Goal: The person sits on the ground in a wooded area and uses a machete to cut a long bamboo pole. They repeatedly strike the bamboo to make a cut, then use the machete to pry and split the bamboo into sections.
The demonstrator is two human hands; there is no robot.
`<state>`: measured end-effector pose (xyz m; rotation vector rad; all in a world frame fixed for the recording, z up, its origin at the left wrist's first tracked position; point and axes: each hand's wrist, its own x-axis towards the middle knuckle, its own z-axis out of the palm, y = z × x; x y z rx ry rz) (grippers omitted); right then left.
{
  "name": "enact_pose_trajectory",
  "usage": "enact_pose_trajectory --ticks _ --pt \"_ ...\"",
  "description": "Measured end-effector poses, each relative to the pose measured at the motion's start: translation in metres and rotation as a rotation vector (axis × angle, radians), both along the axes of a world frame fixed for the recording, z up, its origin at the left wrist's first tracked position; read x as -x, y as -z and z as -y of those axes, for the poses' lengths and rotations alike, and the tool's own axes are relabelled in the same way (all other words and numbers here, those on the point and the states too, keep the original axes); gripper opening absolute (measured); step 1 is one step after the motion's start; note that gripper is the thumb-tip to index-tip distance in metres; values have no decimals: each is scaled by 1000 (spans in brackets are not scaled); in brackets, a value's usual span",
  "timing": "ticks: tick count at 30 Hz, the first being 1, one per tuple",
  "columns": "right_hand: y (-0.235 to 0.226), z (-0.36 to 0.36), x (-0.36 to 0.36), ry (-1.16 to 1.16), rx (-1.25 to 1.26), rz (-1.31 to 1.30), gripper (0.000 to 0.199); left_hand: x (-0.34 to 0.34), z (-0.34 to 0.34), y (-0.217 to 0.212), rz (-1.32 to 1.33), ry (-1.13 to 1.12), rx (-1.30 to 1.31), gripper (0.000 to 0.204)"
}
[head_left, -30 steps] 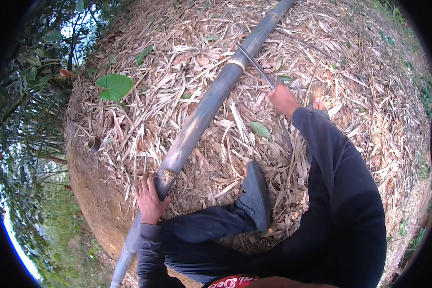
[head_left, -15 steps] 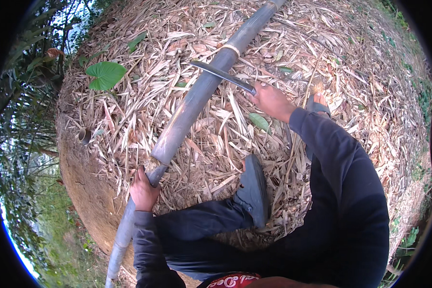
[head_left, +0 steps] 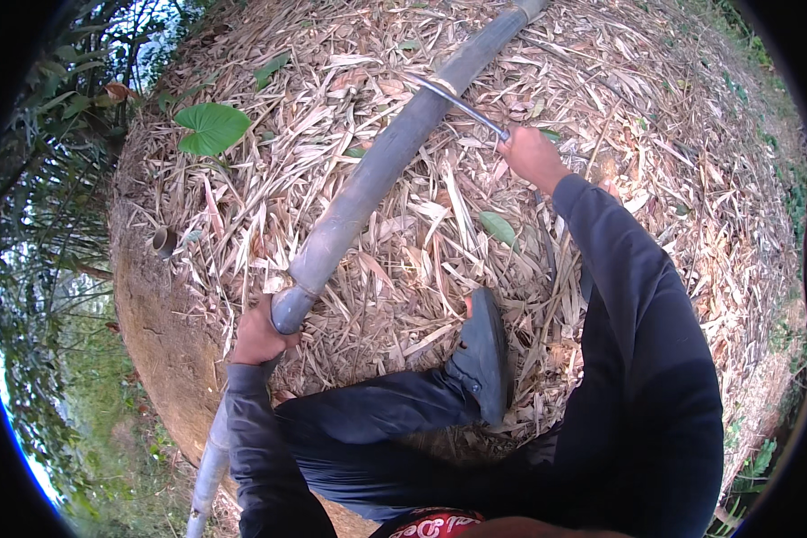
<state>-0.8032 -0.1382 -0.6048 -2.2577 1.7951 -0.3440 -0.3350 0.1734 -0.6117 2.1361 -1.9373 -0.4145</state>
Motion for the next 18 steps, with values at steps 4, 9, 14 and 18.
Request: enact_pose_trajectory --ticks 4,9,14,18 --pt "-8 10 16 -12 63 -100 32 10 -12 10 166 -61 -37 68" --pt "3 6 23 -30 53 -70 36 -5 -6 8 11 -60 -104 74" --pt "20 7 24 -71 104 -33 31 -10 6 -9 -193 -47 -172 78" --pt "10 7 12 -1 44 2 34 -8 11 -16 -196 -108 -280 89"
